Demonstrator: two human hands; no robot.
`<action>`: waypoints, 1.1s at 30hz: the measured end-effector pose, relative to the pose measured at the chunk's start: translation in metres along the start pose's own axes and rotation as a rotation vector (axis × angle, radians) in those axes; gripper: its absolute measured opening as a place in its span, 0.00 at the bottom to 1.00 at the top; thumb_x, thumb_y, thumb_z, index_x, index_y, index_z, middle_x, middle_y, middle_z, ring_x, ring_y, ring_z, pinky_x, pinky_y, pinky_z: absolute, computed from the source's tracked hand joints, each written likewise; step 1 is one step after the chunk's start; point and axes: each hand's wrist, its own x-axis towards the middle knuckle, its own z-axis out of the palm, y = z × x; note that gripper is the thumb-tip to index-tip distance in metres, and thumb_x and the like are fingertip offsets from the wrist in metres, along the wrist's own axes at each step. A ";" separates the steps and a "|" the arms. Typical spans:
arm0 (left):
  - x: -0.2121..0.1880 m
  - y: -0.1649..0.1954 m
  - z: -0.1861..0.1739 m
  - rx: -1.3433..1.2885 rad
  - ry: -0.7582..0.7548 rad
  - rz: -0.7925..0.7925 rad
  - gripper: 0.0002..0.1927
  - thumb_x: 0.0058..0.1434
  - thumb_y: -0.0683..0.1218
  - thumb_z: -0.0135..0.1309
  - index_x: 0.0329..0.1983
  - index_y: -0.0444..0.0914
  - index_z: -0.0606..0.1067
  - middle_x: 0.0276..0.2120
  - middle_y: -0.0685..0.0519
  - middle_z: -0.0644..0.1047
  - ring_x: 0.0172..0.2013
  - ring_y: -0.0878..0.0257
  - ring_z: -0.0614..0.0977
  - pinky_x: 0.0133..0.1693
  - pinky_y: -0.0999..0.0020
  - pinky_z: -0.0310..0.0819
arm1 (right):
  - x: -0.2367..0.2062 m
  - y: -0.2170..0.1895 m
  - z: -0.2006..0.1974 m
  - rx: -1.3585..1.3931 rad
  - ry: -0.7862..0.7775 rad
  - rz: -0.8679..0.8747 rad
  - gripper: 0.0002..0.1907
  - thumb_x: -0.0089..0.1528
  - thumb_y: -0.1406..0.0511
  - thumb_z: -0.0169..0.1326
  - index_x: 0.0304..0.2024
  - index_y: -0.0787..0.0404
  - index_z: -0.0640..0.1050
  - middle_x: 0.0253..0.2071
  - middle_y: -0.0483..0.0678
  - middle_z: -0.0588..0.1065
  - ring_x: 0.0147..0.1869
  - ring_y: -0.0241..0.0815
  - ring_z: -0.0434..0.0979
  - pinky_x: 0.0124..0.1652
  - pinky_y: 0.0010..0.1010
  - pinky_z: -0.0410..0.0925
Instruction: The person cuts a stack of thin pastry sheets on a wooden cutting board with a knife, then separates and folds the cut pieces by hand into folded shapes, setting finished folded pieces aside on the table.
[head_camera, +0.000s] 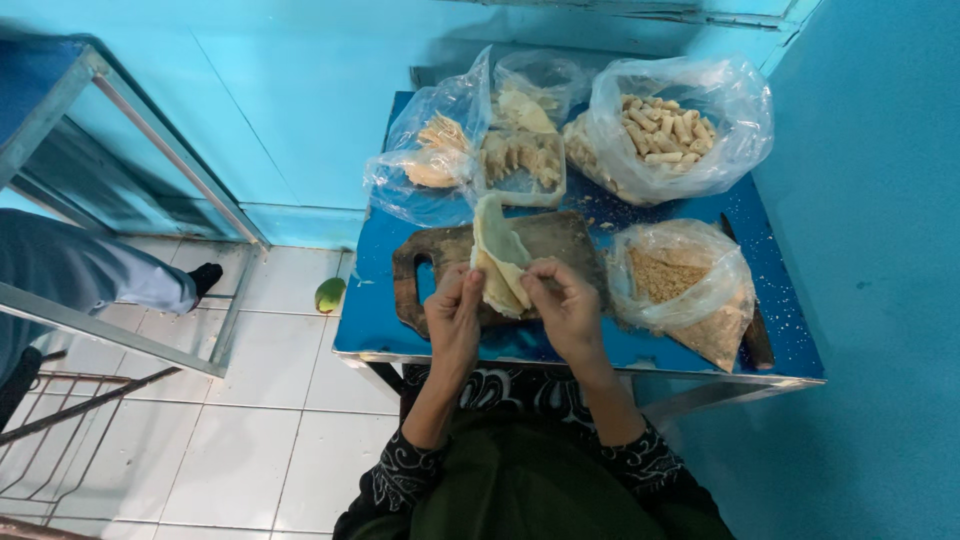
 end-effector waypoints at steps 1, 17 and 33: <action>-0.001 0.001 -0.001 -0.004 -0.013 -0.011 0.12 0.73 0.45 0.50 0.45 0.31 0.78 0.40 0.59 0.76 0.37 0.74 0.73 0.37 0.79 0.68 | -0.002 0.003 0.001 -0.046 0.018 -0.015 0.04 0.66 0.70 0.58 0.42 0.66 0.78 0.44 0.46 0.78 0.44 0.34 0.79 0.41 0.25 0.74; -0.005 0.012 -0.005 0.461 -0.097 0.204 0.10 0.66 0.40 0.55 0.48 0.32 0.78 0.52 0.53 0.80 0.35 0.72 0.80 0.31 0.76 0.72 | 0.006 0.014 0.012 -0.100 0.056 0.042 0.17 0.61 0.63 0.62 0.49 0.63 0.74 0.37 0.49 0.74 0.37 0.35 0.76 0.36 0.29 0.72; 0.037 0.028 -0.137 0.936 0.119 -0.086 0.14 0.69 0.48 0.57 0.50 0.32 0.78 0.40 0.40 0.81 0.38 0.53 0.80 0.41 0.55 0.77 | 0.036 0.027 -0.064 0.889 0.332 0.257 0.21 0.71 0.60 0.49 0.64 0.61 0.71 0.59 0.48 0.76 0.63 0.44 0.77 0.62 0.41 0.70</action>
